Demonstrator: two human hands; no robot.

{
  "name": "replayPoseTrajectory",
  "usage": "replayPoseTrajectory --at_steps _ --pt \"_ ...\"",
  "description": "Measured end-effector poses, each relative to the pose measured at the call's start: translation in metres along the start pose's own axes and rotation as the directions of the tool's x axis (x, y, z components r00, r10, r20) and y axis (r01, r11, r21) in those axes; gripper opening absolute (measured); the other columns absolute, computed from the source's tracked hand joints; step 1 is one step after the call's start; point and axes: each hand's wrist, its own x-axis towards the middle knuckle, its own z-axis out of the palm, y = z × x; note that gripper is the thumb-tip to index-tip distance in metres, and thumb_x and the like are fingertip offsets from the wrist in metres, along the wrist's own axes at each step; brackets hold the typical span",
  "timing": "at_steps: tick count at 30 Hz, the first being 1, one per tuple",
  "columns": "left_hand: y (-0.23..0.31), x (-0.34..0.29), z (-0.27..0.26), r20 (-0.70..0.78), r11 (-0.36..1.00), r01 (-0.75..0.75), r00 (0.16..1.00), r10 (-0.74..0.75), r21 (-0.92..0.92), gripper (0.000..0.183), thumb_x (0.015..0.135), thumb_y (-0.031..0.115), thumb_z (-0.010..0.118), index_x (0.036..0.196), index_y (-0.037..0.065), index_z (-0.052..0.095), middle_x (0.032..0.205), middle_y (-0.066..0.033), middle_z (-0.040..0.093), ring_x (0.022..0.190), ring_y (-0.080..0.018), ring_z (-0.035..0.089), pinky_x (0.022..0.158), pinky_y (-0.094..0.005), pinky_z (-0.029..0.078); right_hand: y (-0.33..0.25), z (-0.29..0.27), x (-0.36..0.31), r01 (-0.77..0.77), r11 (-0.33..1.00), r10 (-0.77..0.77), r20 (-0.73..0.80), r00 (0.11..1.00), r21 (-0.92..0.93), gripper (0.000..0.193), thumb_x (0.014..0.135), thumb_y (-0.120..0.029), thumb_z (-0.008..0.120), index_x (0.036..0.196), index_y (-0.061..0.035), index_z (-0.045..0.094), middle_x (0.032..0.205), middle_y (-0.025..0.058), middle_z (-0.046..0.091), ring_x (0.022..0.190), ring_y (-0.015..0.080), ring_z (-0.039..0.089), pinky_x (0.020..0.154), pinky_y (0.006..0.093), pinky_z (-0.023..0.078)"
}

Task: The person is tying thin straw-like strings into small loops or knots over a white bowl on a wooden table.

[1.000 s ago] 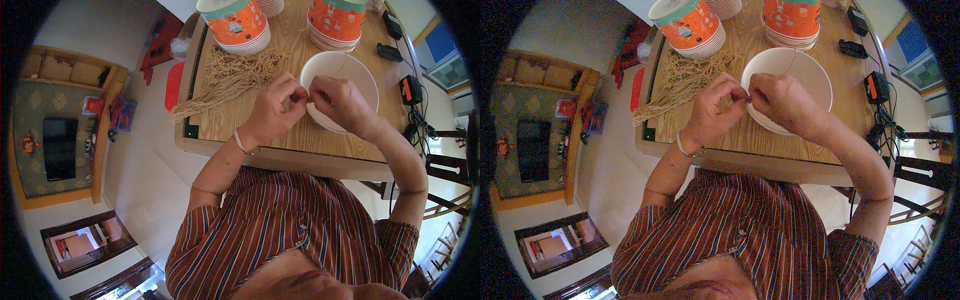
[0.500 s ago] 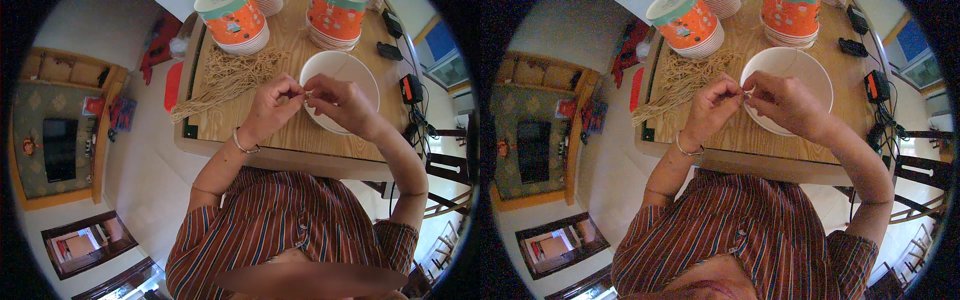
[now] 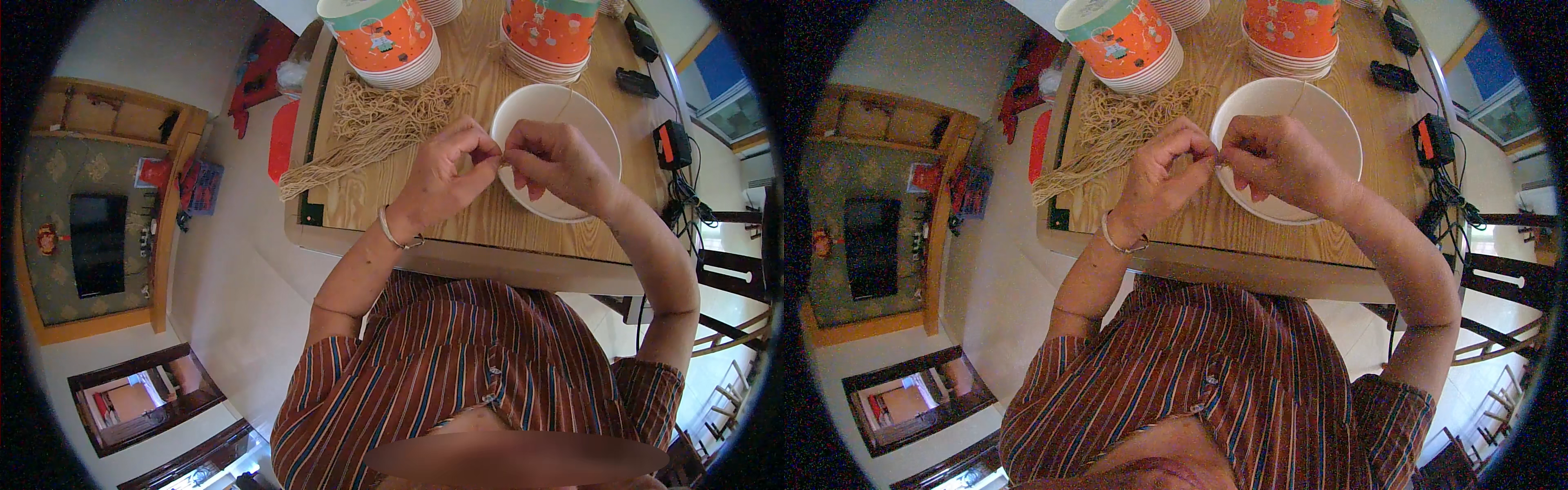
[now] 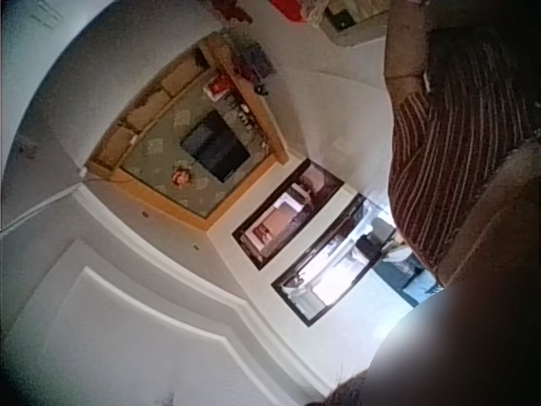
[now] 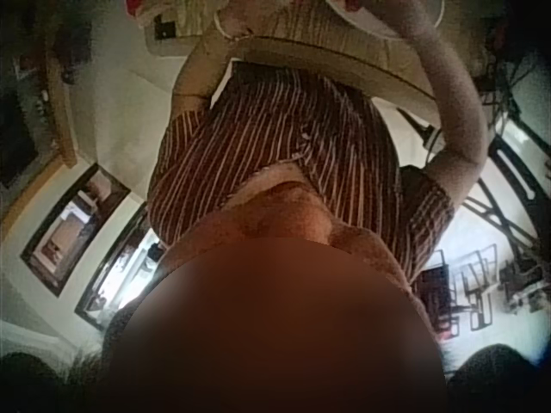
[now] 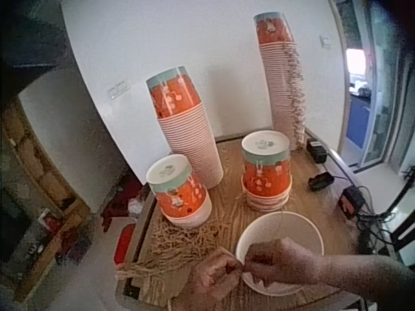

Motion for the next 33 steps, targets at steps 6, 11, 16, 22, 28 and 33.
replayPoseTrajectory --at_steps 6,11,16,22,28,33 --pt "0.004 -0.001 0.001 0.012 1.0 0.009 1.0 -0.008 -0.005 0.006 0.081 0.001 0.066 0.084 0.0 0.061 0.086 -0.0053 0.057 0.084 -0.0153 0.056 0.077 -0.0276 0.045 0.009 -0.003 0.004 -0.066 0.981 0.055 0.064 0.996 0.185 0.017 0.093 -0.017 0.056 0.085 -0.0023 0.061 0.064 0.0023 0.06 0.05 0.0076 0.056 0.046 0.0224 0.046" --pt "-0.002 -0.003 0.006 -0.021 1.0 0.003 1.0 -0.003 0.004 0.008 0.082 0.001 0.067 0.086 0.002 0.06 0.086 -0.0036 0.054 0.083 -0.0129 0.055 0.076 -0.0249 0.045 0.005 -0.003 0.003 -0.076 0.973 0.064 0.062 0.996 0.218 0.016 0.092 -0.016 0.056 0.084 -0.0026 0.061 0.064 0.0022 0.06 0.048 0.0076 0.054 0.044 0.0217 0.044" --pt "-0.002 -0.005 0.005 0.0 0.99 0.088 0.996 -0.088 -0.113 0.008 0.083 0.0 0.066 0.088 0.002 0.06 0.088 -0.002 0.054 0.085 -0.0109 0.054 0.076 -0.0245 0.045 0.002 -0.004 0.003 -0.133 0.962 0.115 0.089 0.989 0.237 0.016 0.093 -0.016 0.057 0.085 -0.0029 0.06 0.065 0.001 0.058 0.052 0.0065 0.054 0.047 0.0204 0.045" --pt "-0.003 -0.006 0.003 0.046 0.939 0.211 0.977 -0.206 -0.272 0.006 0.085 -0.001 0.061 0.091 0.001 0.06 0.09 0.0 0.055 0.087 -0.0078 0.053 0.078 -0.0232 0.045 0.005 0.0 0.0 -0.177 0.898 0.153 0.093 0.984 0.402 0.018 0.093 -0.018 0.058 0.086 -0.0018 0.061 0.064 0.0037 0.06 0.049 0.0104 0.056 0.045 0.0237 0.047" --pt "0.001 -0.003 -0.006 0.109 0.905 0.272 0.962 -0.25 -0.326 0.006 0.088 0.006 0.062 0.092 0.003 0.063 0.084 0.0042 0.055 0.078 -0.003 0.05 0.069 -0.0206 0.042 0.001 0.008 -0.007 -0.212 0.857 0.189 0.097 0.977 0.47 0.017 0.095 -0.019 0.056 0.089 -0.0037 0.059 0.069 0.0027 0.059 0.055 0.0093 0.056 0.05 0.0226 0.047" --pt "-0.004 0.0 -0.007 0.162 0.908 0.302 0.951 -0.264 -0.291 0.008 0.088 0.008 0.06 0.091 0.002 0.064 0.084 0.0042 0.057 0.077 -0.0028 0.051 0.071 -0.0203 0.042 0.006 0.002 -0.004 -0.181 0.94 0.15 0.127 0.98 0.291 0.018 0.094 -0.017 0.056 0.093 0.0 0.06 0.07 0.0048 0.061 0.056 0.0108 0.058 0.052 0.0236 0.05"
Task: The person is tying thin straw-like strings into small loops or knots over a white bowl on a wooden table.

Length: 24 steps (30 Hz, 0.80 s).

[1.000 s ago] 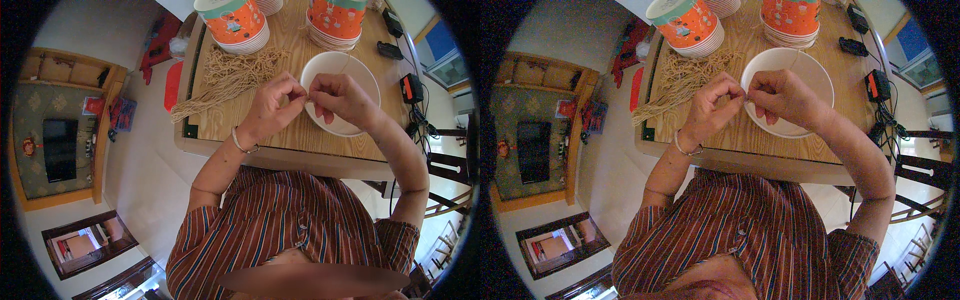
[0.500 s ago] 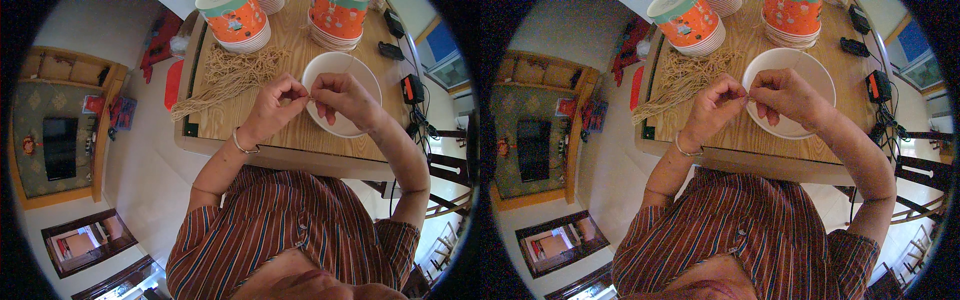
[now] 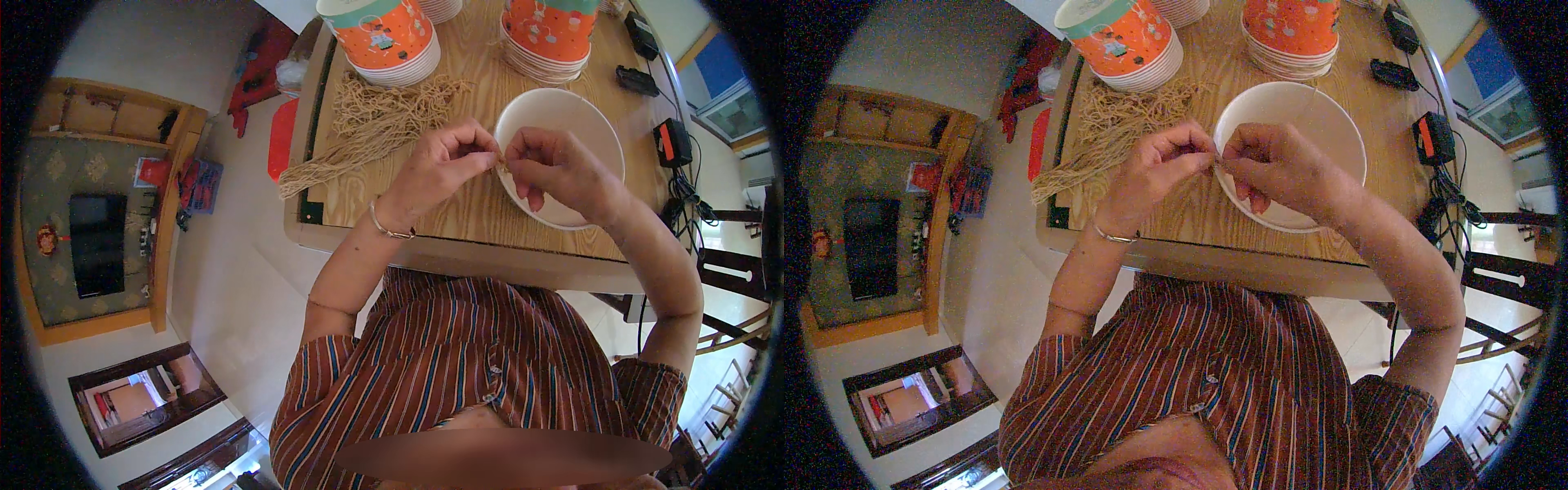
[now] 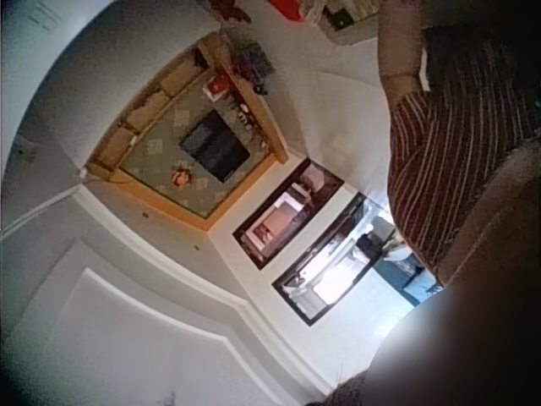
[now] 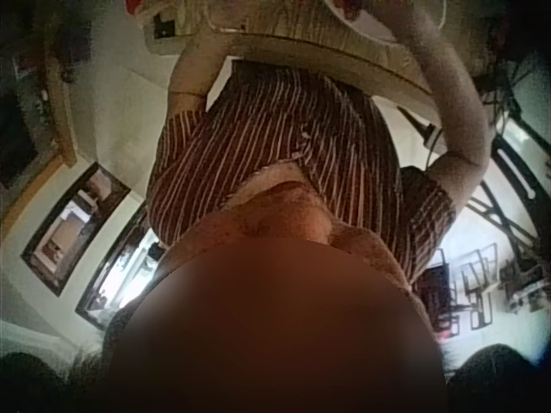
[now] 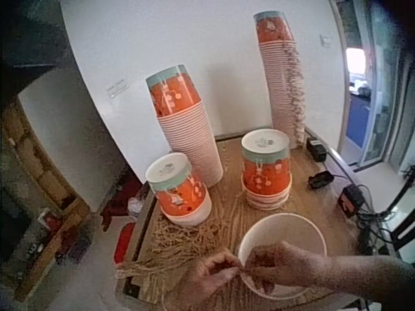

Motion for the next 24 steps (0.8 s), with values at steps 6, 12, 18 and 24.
replayPoseTrajectory --at_steps 6,12,18,24 --pt "-0.001 -0.003 0.006 -0.031 0.971 0.082 0.995 -0.091 -0.226 0.01 0.089 0.009 0.06 0.092 0.001 0.065 0.085 0.0016 0.062 0.079 -0.0056 0.054 0.075 -0.0225 0.045 0.001 0.005 -0.005 0.078 0.994 -0.08 -0.033 0.996 -0.075 0.018 0.087 -0.002 0.056 0.104 -0.0031 0.05 0.074 0.0024 0.059 0.065 0.0079 0.057 0.06 0.0219 0.049" --pt "-0.012 -0.003 0.007 -0.067 0.908 0.095 0.989 -0.133 -0.408 0.012 0.09 0.011 0.06 0.094 0.001 0.065 0.087 -0.0005 0.064 0.08 -0.0084 0.057 0.076 -0.0245 0.047 0.006 0.004 -0.005 0.137 0.978 -0.137 0.01 0.99 -0.155 0.02 0.087 -0.001 0.057 0.105 -0.003 0.048 0.077 0.0025 0.059 0.068 0.0078 0.057 0.062 0.0225 0.05" --pt "-0.009 -0.004 0.008 -0.071 0.909 0.096 0.988 -0.135 -0.405 0.013 0.09 0.01 0.059 0.095 0.0 0.066 0.088 -0.0006 0.064 0.079 -0.0082 0.057 0.075 -0.0243 0.047 0.001 0.009 -0.006 0.121 0.981 -0.129 -0.045 0.991 -0.15 0.014 0.092 -0.009 0.06 0.101 -0.0025 0.051 0.08 0.0022 0.06 0.071 0.0074 0.058 0.06 0.0219 0.049" --pt "-0.005 -0.005 0.009 -0.079 0.969 0.06 0.994 -0.082 -0.241 0.011 0.09 0.008 0.06 0.095 0.0 0.066 0.087 0.0005 0.064 0.079 -0.0067 0.056 0.074 -0.0226 0.047 0.0 0.01 -0.005 0.153 0.953 -0.185 -0.105 0.977 -0.262 0.015 0.093 -0.015 0.06 0.09 -0.0008 0.058 0.073 0.0021 0.061 0.062 0.0068 0.058 0.052 0.0245 0.05"
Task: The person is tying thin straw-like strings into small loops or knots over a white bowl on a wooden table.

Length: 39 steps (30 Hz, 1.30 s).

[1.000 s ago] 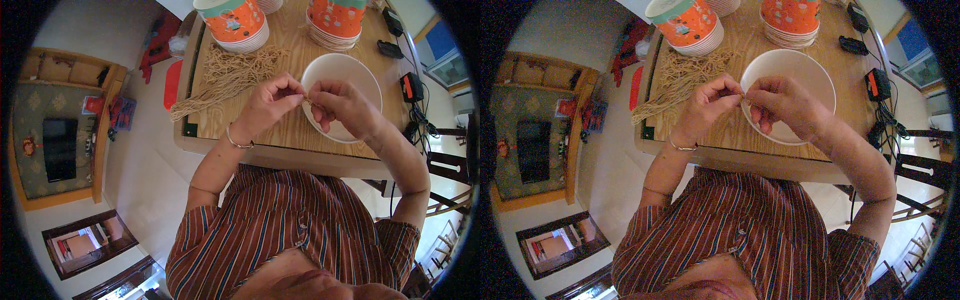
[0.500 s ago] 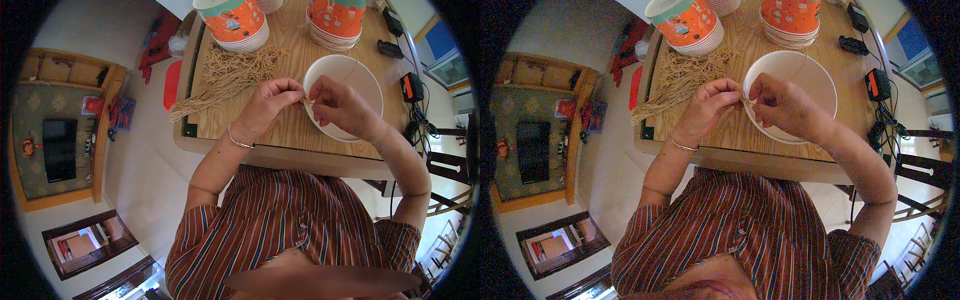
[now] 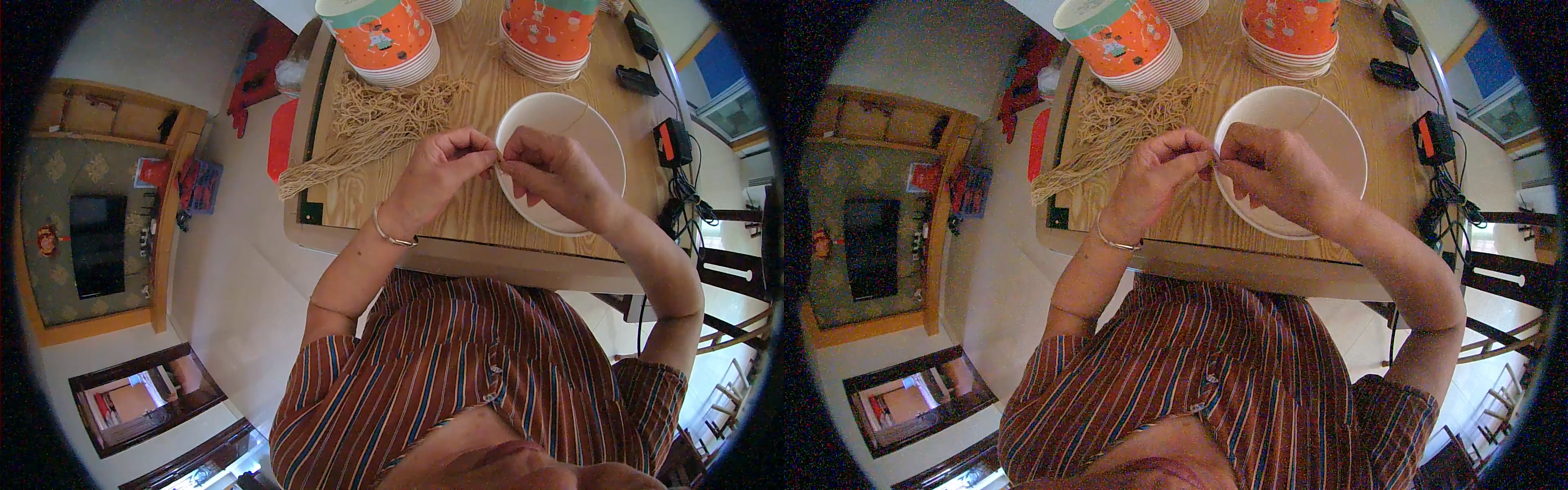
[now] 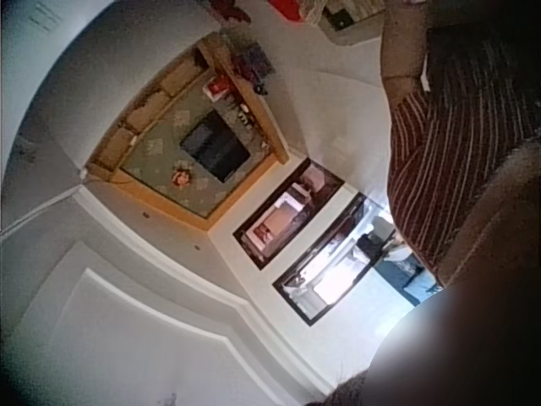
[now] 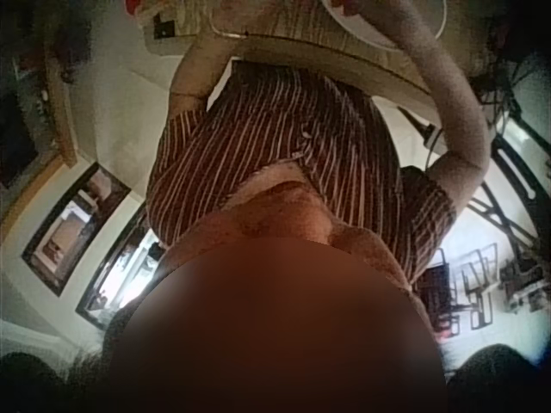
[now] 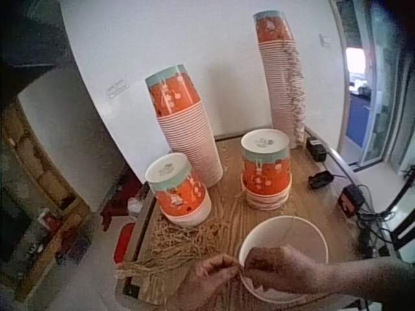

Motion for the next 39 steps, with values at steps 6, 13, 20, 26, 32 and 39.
replayPoseTrajectory --at_steps 6,13,20,26,32,39 --pt "-0.003 0.001 -0.002 0.024 0.999 -0.036 0.999 0.035 0.019 0.009 0.09 0.007 0.061 0.095 0.001 0.066 0.086 0.0021 0.063 0.079 -0.0049 0.056 0.074 -0.0213 0.047 -0.001 -0.003 0.001 -0.023 0.991 0.025 -0.01 1.0 0.135 0.012 0.092 -0.015 0.058 0.087 -0.0042 0.06 0.067 -0.0002 0.057 0.058 0.0047 0.054 0.048 0.0224 0.046" --pt "-0.002 0.001 -0.003 0.041 0.994 -0.073 0.997 0.069 0.08 0.008 0.089 0.005 0.062 0.093 0.0 0.066 0.086 0.003 0.06 0.079 -0.004 0.054 0.071 -0.0206 0.045 -0.004 -0.008 0.004 -0.102 0.974 0.09 0.066 0.994 0.203 0.011 0.09 -0.015 0.057 0.085 -0.005 0.058 0.063 -0.0017 0.051 0.053 0.0048 0.047 0.047 0.0207 0.039" --pt "0.0 0.001 -0.002 0.056 0.966 -0.138 0.99 0.129 0.22 0.008 0.088 0.005 0.063 0.091 -0.001 0.065 0.086 0.001 0.057 0.077 -0.0049 0.053 0.069 -0.0211 0.044 -0.005 -0.008 0.004 -0.154 0.91 0.139 0.066 0.988 0.385 0.006 0.087 -0.012 0.056 0.086 -0.0064 0.059 0.064 -0.0018 0.049 0.05 0.0059 0.045 0.045 0.0204 0.037" --pt "0.007 -0.002 0.002 0.061 0.96 -0.141 0.99 0.13 0.242 0.006 0.084 0.005 0.067 0.087 0.0 0.065 0.084 -0.0002 0.058 0.079 -0.0069 0.055 0.069 -0.0231 0.044 -0.004 -0.01 0.006 -0.277 0.895 0.262 0.091 0.961 0.349 0.006 0.086 -0.012 0.056 0.086 -0.0062 0.058 0.066 -0.0022 0.048 0.05 0.0061 0.045 0.044 0.02 0.036" --pt "0.0 0.0 0.001 0.043 0.952 -0.167 0.986 0.162 0.255 0.008 0.084 0.006 0.07 0.087 0.002 0.065 0.082 0.0016 0.059 0.077 -0.0052 0.054 0.068 -0.022 0.044 0.002 -0.01 0.006 -0.232 0.832 0.191 0.133 0.972 0.503 0.018 0.089 -0.02 0.06 0.083 -0.0035 0.061 0.062 -0.0013 0.048 0.049 0.0083 0.045 0.043 0.0237 0.035" --pt "-0.003 -0.002 -0.002 0.067 0.984 -0.071 0.996 0.06 0.162 0.005 0.087 0.002 0.064 0.091 0.001 0.062 0.09 0.0014 0.057 0.084 -0.0072 0.055 0.076 -0.0219 0.046 -0.001 -0.013 0.004 -0.321 0.765 0.24 0.215 0.947 0.559 0.021 0.091 -0.023 0.06 0.082 -0.0047 0.059 0.063 -0.0034 0.044 0.049 0.0071 0.041 0.042 0.0234 0.031"
